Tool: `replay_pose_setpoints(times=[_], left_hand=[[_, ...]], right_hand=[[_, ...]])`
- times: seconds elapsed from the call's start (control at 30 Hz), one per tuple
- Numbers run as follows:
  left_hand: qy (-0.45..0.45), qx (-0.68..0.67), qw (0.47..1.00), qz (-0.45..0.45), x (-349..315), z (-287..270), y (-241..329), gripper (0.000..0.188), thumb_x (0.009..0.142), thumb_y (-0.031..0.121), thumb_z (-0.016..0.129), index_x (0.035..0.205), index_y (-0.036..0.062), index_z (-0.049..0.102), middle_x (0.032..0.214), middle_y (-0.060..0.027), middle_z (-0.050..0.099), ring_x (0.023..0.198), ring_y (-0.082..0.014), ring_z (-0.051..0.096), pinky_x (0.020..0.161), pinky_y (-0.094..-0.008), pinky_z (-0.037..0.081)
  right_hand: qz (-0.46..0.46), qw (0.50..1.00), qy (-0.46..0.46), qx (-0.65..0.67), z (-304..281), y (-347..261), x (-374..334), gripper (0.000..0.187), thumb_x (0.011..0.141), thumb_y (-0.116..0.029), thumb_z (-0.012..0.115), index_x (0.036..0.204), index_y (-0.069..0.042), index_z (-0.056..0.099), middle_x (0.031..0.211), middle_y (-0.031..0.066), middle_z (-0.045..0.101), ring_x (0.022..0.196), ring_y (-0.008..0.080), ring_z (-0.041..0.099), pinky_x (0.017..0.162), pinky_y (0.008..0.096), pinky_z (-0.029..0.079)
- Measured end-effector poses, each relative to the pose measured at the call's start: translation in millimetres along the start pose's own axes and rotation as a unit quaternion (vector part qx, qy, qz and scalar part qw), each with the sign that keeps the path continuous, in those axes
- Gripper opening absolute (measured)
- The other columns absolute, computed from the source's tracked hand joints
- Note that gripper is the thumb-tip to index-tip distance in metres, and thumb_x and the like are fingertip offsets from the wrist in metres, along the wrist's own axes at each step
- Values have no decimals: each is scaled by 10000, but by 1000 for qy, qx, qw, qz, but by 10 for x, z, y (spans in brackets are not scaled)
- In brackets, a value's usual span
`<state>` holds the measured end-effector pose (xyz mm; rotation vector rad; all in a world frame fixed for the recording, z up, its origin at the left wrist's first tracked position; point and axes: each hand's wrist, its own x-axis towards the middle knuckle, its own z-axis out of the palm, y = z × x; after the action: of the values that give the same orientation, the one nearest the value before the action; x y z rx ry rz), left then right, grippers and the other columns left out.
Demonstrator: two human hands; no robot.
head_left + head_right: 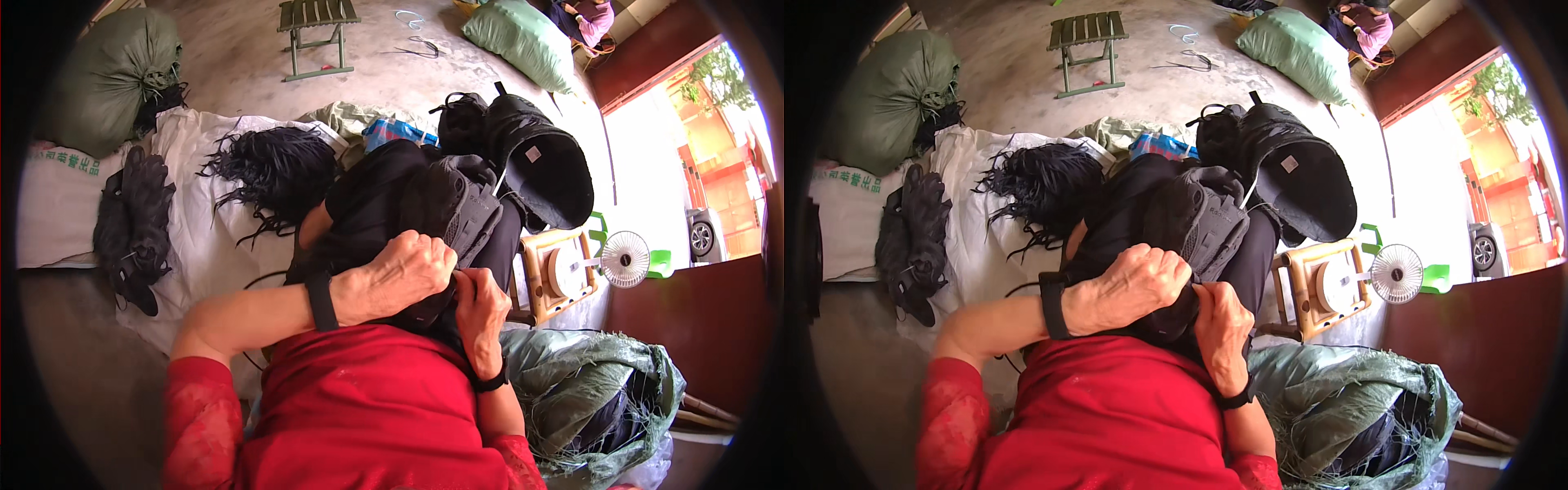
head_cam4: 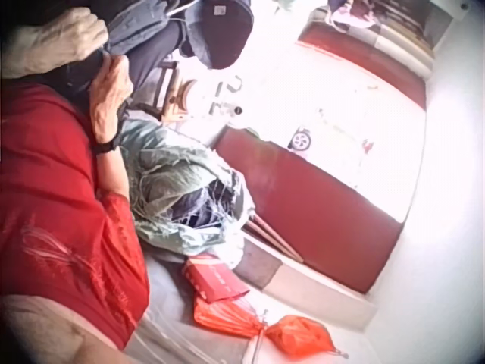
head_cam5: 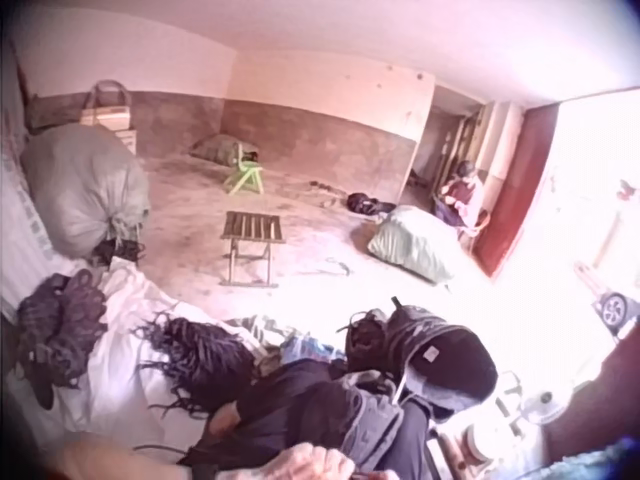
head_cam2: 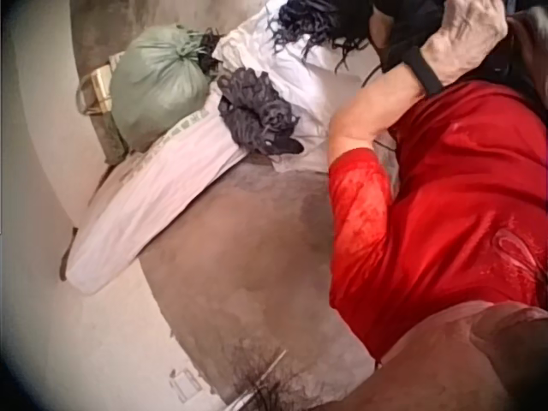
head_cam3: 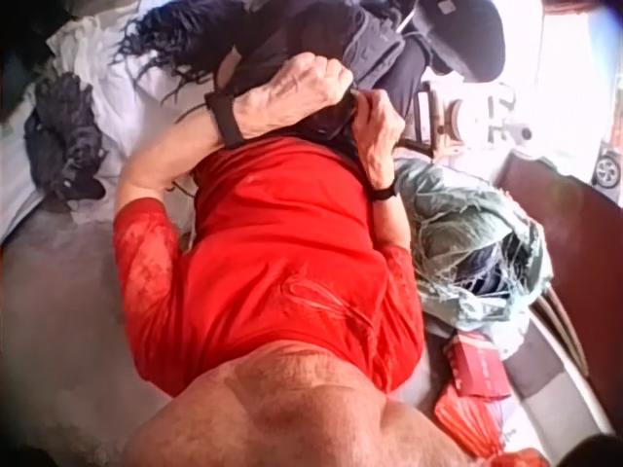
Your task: Lacing a black athletic shoe.
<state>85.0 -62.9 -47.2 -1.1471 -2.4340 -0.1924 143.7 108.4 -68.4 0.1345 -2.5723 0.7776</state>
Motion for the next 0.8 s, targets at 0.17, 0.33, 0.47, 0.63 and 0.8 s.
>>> replay_pose_setpoints(times=[0.17,0.33,0.47,0.63,0.8], left_hand=[[28,-75,993,92,-8,-72,-311,94,733,140,614,791,73,586,890,-83,582,921,-227,585,732,-329,478],[18,-61,976,208,86,-167,-491,116,729,176,616,795,81,625,1159,-86,598,1232,-237,486,955,-413,417],[-55,-63,968,236,210,-213,-508,77,760,165,580,768,96,612,913,-31,539,1027,-173,522,826,-362,410],[-29,-123,973,194,231,-150,-497,118,793,144,545,890,96,498,816,-30,462,906,-166,510,711,-298,390],[-5,-178,971,161,218,25,-435,84,799,138,558,841,111,490,787,-22,466,876,-166,519,663,-313,391]], right_hand=[[6,997,-79,17,-43,-31,142,117,818,-130,700,803,-82,594,797,90,625,699,284,637,534,380,468],[-231,953,-123,-152,-287,79,428,155,716,-194,731,762,-85,630,1155,142,538,1156,354,511,928,461,428],[-298,928,-196,-110,-396,152,719,282,665,-233,763,821,-83,582,1106,113,544,1044,306,544,845,450,441],[-251,915,-297,-103,-462,203,870,341,617,-302,796,802,-96,597,865,50,503,827,254,511,706,391,439],[-281,918,-250,-127,-376,280,701,303,614,-341,789,675,-105,608,786,42,480,766,241,494,667,364,438]])
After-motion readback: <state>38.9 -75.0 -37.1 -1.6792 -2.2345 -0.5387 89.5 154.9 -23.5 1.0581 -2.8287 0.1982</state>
